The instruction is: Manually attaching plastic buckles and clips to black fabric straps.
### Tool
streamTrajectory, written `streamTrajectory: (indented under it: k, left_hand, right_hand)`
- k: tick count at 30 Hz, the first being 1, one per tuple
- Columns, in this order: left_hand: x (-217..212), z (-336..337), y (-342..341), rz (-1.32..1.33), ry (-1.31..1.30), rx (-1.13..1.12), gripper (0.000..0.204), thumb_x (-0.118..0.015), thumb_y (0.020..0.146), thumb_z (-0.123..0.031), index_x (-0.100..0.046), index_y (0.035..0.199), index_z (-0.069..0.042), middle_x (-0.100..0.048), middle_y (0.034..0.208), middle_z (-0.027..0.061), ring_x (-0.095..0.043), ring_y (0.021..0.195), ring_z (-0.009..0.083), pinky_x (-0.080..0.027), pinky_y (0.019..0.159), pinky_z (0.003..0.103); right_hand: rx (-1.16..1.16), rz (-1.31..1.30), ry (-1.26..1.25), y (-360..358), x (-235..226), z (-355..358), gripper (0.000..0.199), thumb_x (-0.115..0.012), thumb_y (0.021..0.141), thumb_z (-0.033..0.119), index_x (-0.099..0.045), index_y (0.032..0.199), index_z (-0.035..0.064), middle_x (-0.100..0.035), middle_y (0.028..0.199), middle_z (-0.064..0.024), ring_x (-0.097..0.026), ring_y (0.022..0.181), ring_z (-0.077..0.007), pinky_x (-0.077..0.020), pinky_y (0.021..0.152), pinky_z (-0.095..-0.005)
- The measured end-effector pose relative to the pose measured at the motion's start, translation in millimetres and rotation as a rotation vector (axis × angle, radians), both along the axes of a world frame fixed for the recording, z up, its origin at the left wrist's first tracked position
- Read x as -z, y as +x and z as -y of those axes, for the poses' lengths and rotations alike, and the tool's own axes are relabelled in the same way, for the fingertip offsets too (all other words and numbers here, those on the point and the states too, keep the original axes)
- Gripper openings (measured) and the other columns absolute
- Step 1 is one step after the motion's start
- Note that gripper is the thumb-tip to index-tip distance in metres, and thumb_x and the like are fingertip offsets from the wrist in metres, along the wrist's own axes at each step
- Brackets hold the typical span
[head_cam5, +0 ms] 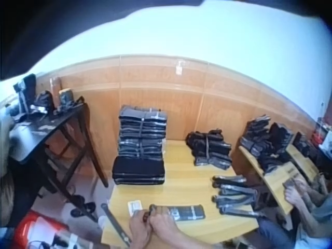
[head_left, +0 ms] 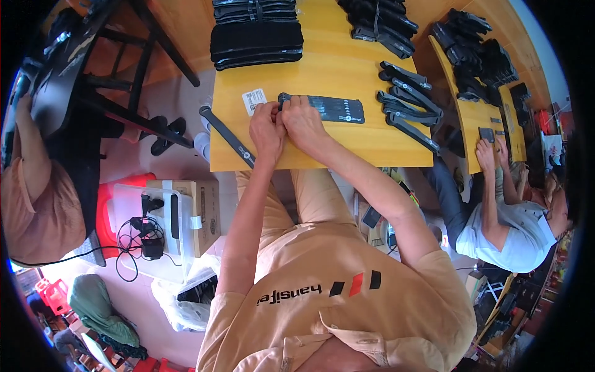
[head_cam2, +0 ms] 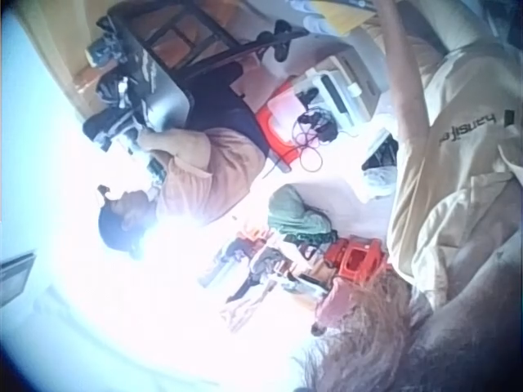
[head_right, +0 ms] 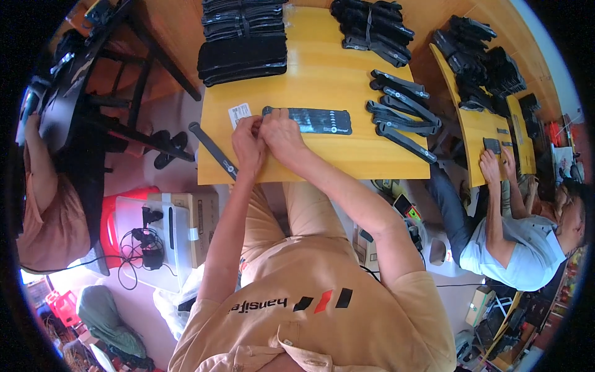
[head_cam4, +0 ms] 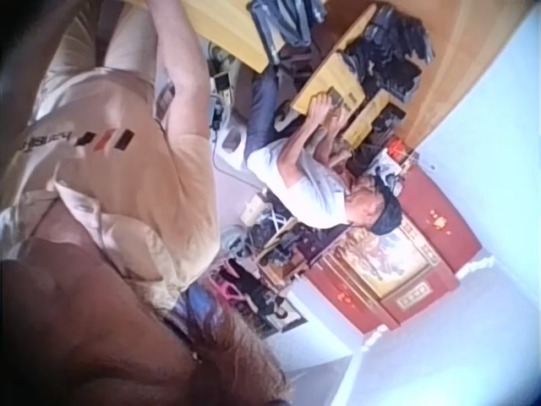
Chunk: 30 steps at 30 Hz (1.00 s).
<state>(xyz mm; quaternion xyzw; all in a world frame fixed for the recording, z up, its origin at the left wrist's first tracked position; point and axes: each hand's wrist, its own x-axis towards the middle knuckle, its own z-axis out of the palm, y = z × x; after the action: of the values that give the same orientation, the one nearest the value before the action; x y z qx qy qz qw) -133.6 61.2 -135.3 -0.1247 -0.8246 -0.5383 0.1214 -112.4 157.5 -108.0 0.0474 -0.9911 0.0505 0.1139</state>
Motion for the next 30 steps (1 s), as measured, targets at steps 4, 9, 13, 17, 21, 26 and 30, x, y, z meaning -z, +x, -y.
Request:
streamTrajectory:
  k: [4, 9, 13, 17, 21, 26, 30]
  left_hand:
    - [-0.6, 0.1, 0.0, 0.006, -0.003, 0.032, 0.017, -0.06, 0.072, 0.002, -0.062, 0.089, -0.001, -0.058, 0.079, 0.0131, -0.059, 0.068, 0.0275, -0.046, 0.063, 0.035]
    - [2.2, 0.1, -0.4, -0.013, -0.002, 0.027, 0.018, -0.059, 0.071, 0.003, -0.062, 0.089, 0.0, -0.058, 0.078, 0.0132, -0.059, 0.068, 0.028, -0.046, 0.063, 0.035]
    - [0.0, -1.8, 0.9, 0.015, 0.003, 0.014, 0.019, -0.059, 0.071, 0.005, -0.061, 0.089, 0.001, -0.057, 0.078, 0.0136, -0.059, 0.067, 0.0275, -0.046, 0.063, 0.035]
    - [-2.0, -2.7, 2.3, 0.013, 0.009, 0.005, 0.019, -0.058, 0.071, 0.006, -0.061, 0.089, 0.001, -0.057, 0.078, 0.0134, -0.058, 0.067, 0.0269, -0.046, 0.063, 0.035]
    - [-4.2, -2.9, 3.3, 0.053, -0.025, 0.003, 0.019, -0.059, 0.071, 0.006, -0.06, 0.088, 0.0, -0.056, 0.082, 0.0121, -0.058, 0.07, 0.0272, -0.046, 0.064, 0.036]
    - [-3.9, -3.8, 5.5, -0.182, -0.222, 0.049, 0.02, -0.064, 0.071, -0.001, -0.062, 0.09, -0.003, -0.053, 0.089, 0.0097, -0.055, 0.082, 0.0281, -0.045, 0.07, 0.036]
    - [-8.6, -2.6, 7.3, -0.211, -0.258, 0.073, 0.02, -0.065, 0.07, -0.002, -0.063, 0.09, -0.004, -0.053, 0.089, 0.0095, -0.054, 0.083, 0.028, -0.044, 0.071, 0.036]
  right_hand:
    - [-0.029, 0.011, 0.114, 0.7, -2.5, 1.6, 0.025, -0.063, 0.065, 0.005, -0.058, 0.088, -0.0031, -0.056, 0.085, -0.0151, -0.056, 0.084, -0.0275, -0.052, 0.06, -0.0316]
    - [-0.118, -0.005, 0.141, -2.7, 2.1, -11.5, 0.025, -0.063, 0.066, 0.006, -0.057, 0.088, -0.0022, -0.056, 0.084, -0.0148, -0.056, 0.083, -0.0276, -0.0518, 0.064, -0.0312]
    - [-0.196, 0.088, -0.057, -12.4, -1.5, -31.1, 0.022, -0.06, 0.072, 0.008, -0.056, 0.09, -0.0029, -0.057, 0.085, -0.018, -0.057, 0.083, -0.0316, -0.0503, 0.072, -0.0358]
    - [-0.252, 0.134, -0.198, -14.8, -6.4, -39.0, 0.022, -0.059, 0.072, 0.006, -0.051, 0.088, -0.0059, -0.056, 0.085, -0.0227, -0.056, 0.083, -0.0363, -0.0476, 0.074, -0.0409]
    - [-0.271, 0.115, -0.304, -10.9, -5.1, -43.3, 0.016, -0.056, 0.072, 0.002, -0.05, 0.086, -0.0041, -0.055, 0.084, -0.021, -0.055, 0.086, -0.0372, -0.0454, 0.075, -0.0423]
    - [-0.307, 0.055, -0.424, -7.0, 1.7, -49.3, 0.012, -0.053, 0.072, -0.002, -0.05, 0.084, -0.0026, -0.054, 0.084, -0.0194, -0.053, 0.086, -0.038, -0.0433, 0.076, -0.0434]
    - [-0.296, 0.059, -0.472, -6.0, 2.5, -50.3, 0.012, -0.052, 0.073, -0.002, -0.052, 0.085, -0.0016, -0.054, 0.085, -0.0195, -0.053, 0.086, -0.0379, -0.0439, 0.076, -0.0439]
